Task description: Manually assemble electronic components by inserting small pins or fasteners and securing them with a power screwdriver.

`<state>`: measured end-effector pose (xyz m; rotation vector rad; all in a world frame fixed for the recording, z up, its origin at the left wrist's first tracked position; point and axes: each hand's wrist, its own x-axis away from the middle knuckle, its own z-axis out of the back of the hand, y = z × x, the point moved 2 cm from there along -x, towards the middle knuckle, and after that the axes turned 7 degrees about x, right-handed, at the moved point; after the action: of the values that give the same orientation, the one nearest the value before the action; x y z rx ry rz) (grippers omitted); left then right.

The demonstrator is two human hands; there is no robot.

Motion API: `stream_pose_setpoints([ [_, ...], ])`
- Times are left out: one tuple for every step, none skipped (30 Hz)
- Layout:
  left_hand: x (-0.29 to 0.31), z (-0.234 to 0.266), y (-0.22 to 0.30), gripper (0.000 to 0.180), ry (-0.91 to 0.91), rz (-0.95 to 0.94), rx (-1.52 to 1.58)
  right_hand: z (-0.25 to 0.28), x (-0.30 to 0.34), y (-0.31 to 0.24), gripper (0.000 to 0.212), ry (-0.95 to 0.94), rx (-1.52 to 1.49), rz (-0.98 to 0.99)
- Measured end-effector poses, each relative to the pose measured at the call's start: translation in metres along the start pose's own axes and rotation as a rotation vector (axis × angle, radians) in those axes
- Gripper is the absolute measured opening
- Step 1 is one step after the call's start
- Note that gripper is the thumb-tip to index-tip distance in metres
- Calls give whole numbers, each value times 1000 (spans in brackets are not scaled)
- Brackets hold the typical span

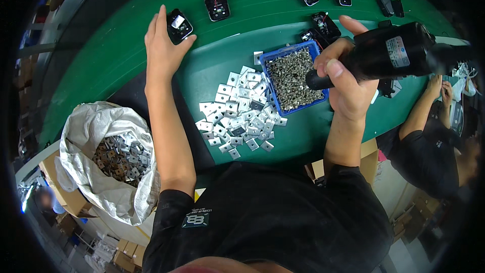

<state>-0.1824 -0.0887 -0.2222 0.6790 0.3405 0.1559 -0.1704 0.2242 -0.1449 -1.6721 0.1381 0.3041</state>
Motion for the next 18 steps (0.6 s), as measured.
stream_pose_setpoints([
  [1,1,10,68,37,-50,-5,1,1,0,69,-6,-8,-6],
  [0,-1,20,65,74,-101,-9,2,1,-1,70,0,-4,0],
  [-3,-5,25,65,64,-102,-10,3,-1,-2,70,8,-4,-6],
  [-5,-10,31,62,21,-187,-41,3,-2,-4,70,-7,-25,-3],
  [-7,-16,36,59,-22,-273,-71,3,-2,-5,70,-20,-44,2],
  [-9,-24,37,53,-23,-281,-68,3,0,-5,70,-14,-42,1],
  [-13,-30,36,53,-22,-288,-62,3,0,-6,70,-34,-61,-1],
  [-16,-36,36,52,-37,-305,-90,3,1,-8,70,-53,-79,-2],
  [-18,-42,36,51,-50,-322,-118,1,1,-9,70,-49,-71,6],
  [-20,-45,34,43,-34,-343,-85,-2,2,-10,70,-50,-90,-14],
  [-22,-47,31,43,-33,-355,-72,-3,2,-10,70,-52,-110,-34],
  [-21,-48,29,39,-41,-375,-65,-3,2,-9,69,-51,-110,-34],
  [-20,-47,31,35,-53,-393,-59,-3,3,-10,69,-43,-100,-30],
  [-18,-45,32,31,-42,-388,-51,-3,3,-10,69,-38,-109,-41],
  [-13,-42,34,31,-45,-388,-45,-3,3,-10,69,-37,-120,-53],
  [-8,-35,39,31,-44,-359,-29,-3,2,-10,69,-38,-123,-48],
  [0,-28,42,31,-45,-326,-17,-3,2,-9,69,-41,-124,-57],
  [9,-21,46,30,-26,-325,-7,-3,1,-8,70,-32,-106,-38],
])
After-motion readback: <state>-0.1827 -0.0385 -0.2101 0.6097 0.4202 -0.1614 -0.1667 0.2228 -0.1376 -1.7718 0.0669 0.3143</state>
